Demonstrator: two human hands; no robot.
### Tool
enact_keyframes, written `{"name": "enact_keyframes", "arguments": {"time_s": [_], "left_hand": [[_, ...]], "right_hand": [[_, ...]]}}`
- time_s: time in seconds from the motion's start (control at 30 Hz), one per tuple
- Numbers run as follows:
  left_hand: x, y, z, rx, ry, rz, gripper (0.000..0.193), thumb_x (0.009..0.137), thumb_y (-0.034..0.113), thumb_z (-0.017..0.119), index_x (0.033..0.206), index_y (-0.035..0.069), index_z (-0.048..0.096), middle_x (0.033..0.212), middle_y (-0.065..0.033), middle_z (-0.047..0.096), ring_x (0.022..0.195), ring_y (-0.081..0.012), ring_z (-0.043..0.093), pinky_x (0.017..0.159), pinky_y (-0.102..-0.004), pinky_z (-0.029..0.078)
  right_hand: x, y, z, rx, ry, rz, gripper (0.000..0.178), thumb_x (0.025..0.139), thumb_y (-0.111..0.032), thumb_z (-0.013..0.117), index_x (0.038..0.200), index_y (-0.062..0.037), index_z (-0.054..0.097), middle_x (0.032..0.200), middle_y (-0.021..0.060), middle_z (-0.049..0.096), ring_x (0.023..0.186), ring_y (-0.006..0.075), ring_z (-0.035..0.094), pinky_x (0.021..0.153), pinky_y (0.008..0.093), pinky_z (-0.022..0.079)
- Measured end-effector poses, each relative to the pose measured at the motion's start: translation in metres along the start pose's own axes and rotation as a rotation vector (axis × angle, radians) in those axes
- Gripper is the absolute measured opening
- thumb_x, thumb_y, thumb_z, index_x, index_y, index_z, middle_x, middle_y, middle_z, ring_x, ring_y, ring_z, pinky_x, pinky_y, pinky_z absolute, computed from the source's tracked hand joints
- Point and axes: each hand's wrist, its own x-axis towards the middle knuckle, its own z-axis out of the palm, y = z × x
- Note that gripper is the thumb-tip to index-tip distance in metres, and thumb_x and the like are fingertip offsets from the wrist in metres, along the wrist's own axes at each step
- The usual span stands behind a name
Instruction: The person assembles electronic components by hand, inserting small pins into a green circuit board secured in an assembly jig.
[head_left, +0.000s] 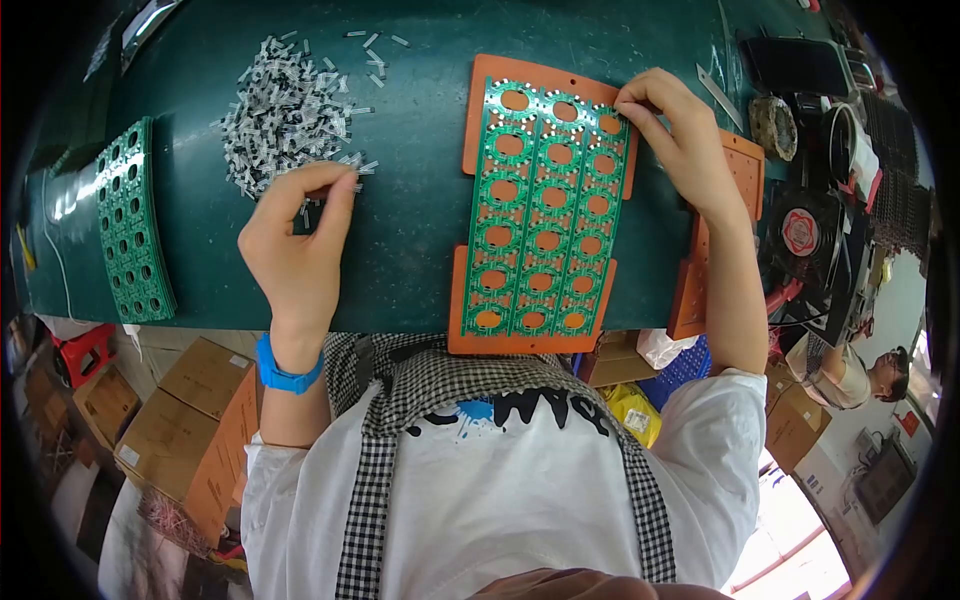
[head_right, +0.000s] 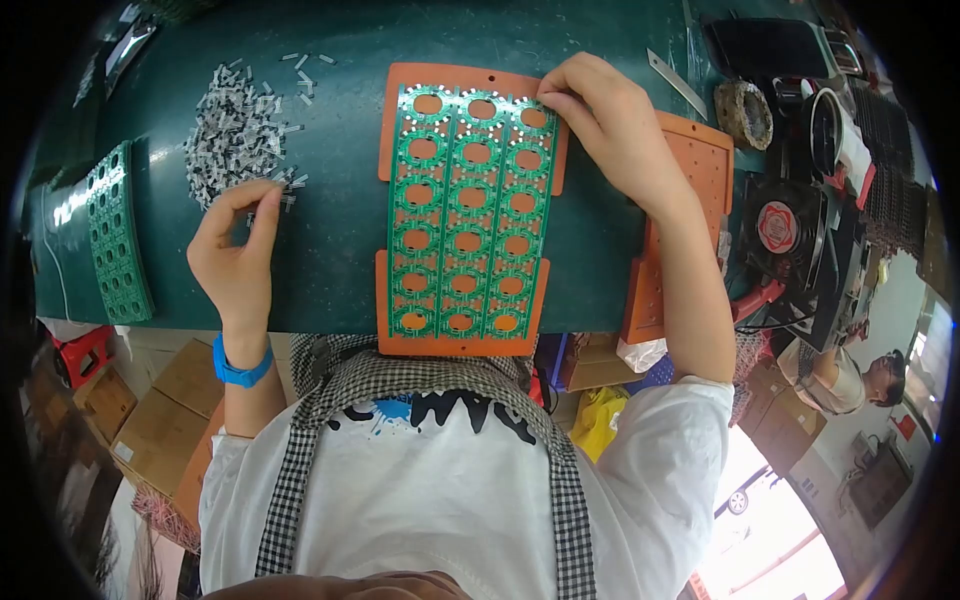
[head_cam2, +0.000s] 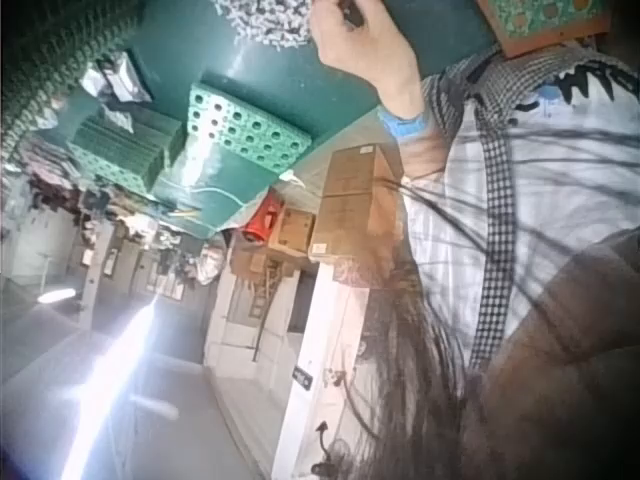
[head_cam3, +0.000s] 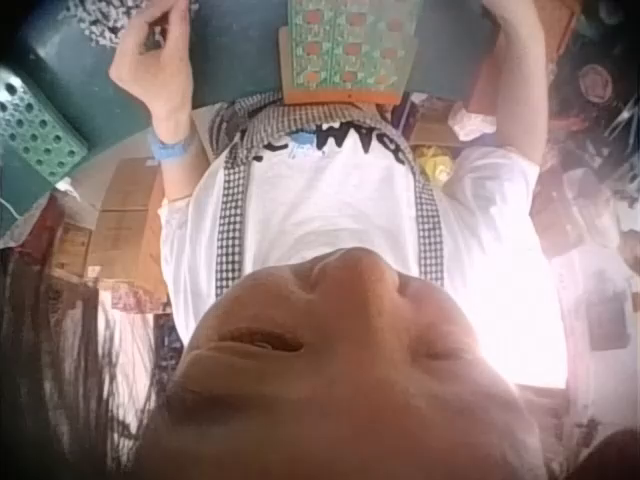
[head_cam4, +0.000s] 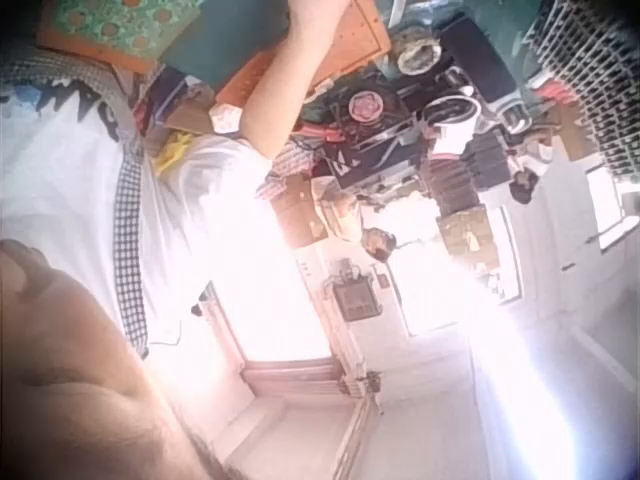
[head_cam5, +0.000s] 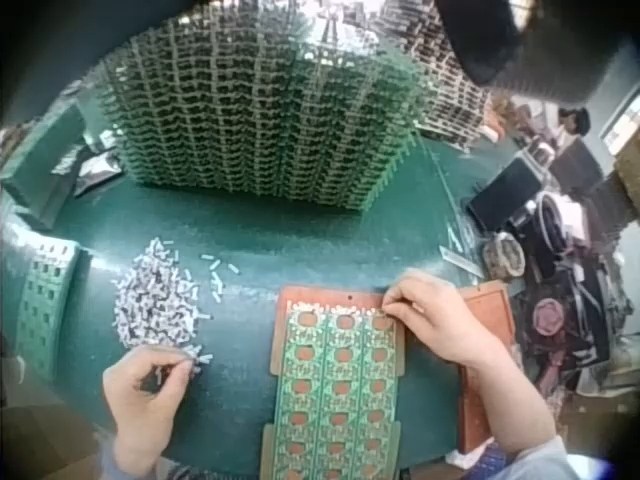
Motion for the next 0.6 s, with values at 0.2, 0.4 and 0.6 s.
{"name": "enact_keyframes", "arguments": {"time_s": [0.2, 0.4, 0.6], "left_hand": [[-0.006, 0.01, 0.012, -0.444, -0.094, -0.241, 0.006, 0.083, -0.008, 0.065, 0.088, -0.005, 0.065, 0.089, -0.0072, 0.067, 0.082, -0.011, 0.065, 0.076, -0.0229, 0.052], [-0.008, 0.007, 0.016, -0.609, -0.225, -0.298, 0.014, 0.083, -0.01, 0.062, 0.097, -0.005, 0.063, 0.09, -0.0087, 0.067, 0.082, -0.0122, 0.065, 0.076, -0.0227, 0.052], [-0.009, 0.018, 0.021, -0.786, -0.262, -0.417, 0.033, 0.085, -0.009, 0.062, 0.117, -0.004, 0.058, 0.09, -0.0073, 0.065, 0.084, -0.0125, 0.064, 0.077, -0.0229, 0.052]], "right_hand": [[0.002, 0.003, -0.003, 0.011, -0.019, -0.006, 0.008, 0.088, -0.006, 0.06, 0.09, 0.0012, 0.058, 0.086, 0.0125, 0.058, 0.081, 0.0285, 0.058, 0.072, 0.0331, 0.046], [-0.004, -0.003, 0.008, -0.038, 0.072, 0.026, 0.007, 0.086, -0.006, 0.061, 0.091, 0.0, 0.06, 0.088, 0.0119, 0.06, 0.083, 0.0277, 0.059, 0.073, 0.0327, 0.048], [-0.018, 0.0, 0.014, -0.252, 0.213, -0.177, 0.016, 0.082, -0.006, 0.066, 0.098, -0.0037, 0.065, 0.09, 0.0083, 0.061, 0.084, 0.0252, 0.06, 0.071, 0.0342, 0.049]]}}
